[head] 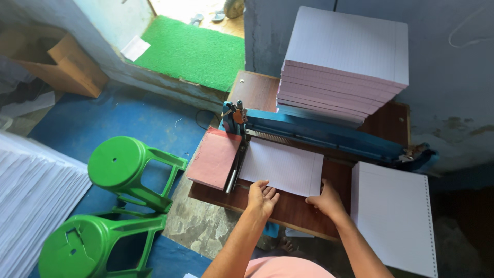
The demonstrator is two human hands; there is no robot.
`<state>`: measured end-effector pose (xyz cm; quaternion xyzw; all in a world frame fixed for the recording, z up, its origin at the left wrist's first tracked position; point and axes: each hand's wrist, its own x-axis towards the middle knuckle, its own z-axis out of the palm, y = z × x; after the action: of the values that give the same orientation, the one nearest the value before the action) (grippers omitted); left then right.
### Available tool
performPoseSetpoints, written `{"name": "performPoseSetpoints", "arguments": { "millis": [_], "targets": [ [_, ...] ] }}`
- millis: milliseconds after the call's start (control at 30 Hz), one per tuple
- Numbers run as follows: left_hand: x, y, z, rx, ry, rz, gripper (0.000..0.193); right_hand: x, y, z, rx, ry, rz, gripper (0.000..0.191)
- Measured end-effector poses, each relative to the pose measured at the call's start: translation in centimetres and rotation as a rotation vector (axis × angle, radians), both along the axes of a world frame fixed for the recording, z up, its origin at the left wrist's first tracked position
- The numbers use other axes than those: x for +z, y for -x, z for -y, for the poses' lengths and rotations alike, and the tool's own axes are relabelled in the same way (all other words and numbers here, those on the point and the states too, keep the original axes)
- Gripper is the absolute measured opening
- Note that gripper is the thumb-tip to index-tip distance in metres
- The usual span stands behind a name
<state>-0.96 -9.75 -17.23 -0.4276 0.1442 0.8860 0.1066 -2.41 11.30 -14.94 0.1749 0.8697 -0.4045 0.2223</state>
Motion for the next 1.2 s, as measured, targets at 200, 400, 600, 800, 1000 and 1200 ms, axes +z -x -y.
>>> {"name": "performPoseSetpoints", "arguments": {
  "millis": [200, 400, 600, 800, 1000, 1200],
  "targets": [
    [-0.9, 0.2, -0.2, -0.048, 0.004, -0.003, 0.076, -0.7, -0.5, -0.2, 0.086, -0.073, -0.310, 0.077],
    [-1.1, -0.2, -0.4, -0.034, -0.005, -0.030, 0.066, -0.4, -1.0, -0.7, 0.093, -0.104, -0.320, 0.075],
    [-0.8, -0.4, -0.4, -0.020, -0.044, -0.033, 0.062, 0.1, -1.2, -0.6, 0.089, -0.095, -0.293, 0.081],
    [-0.7, -0.3, -0.1, -0.085, -0.018, -0.045, 0.056, 0.5, -1.1, -0.7, 0.053, -0.114, -0.259, 0.087],
    [-0.8, -0.5, -0.2, -0.098, -0.015, -0.045, 0.054, 0.8, -1.3, -0.8, 0.054, -0.095, -0.311, 0.087],
    [-0.8, -1.0, -0.4, -0.112, -0.001, -0.065, 0.056, 1.0, -1.4, -0.9, 0.036, -0.046, -0.324, 0.089]
  ]
}}
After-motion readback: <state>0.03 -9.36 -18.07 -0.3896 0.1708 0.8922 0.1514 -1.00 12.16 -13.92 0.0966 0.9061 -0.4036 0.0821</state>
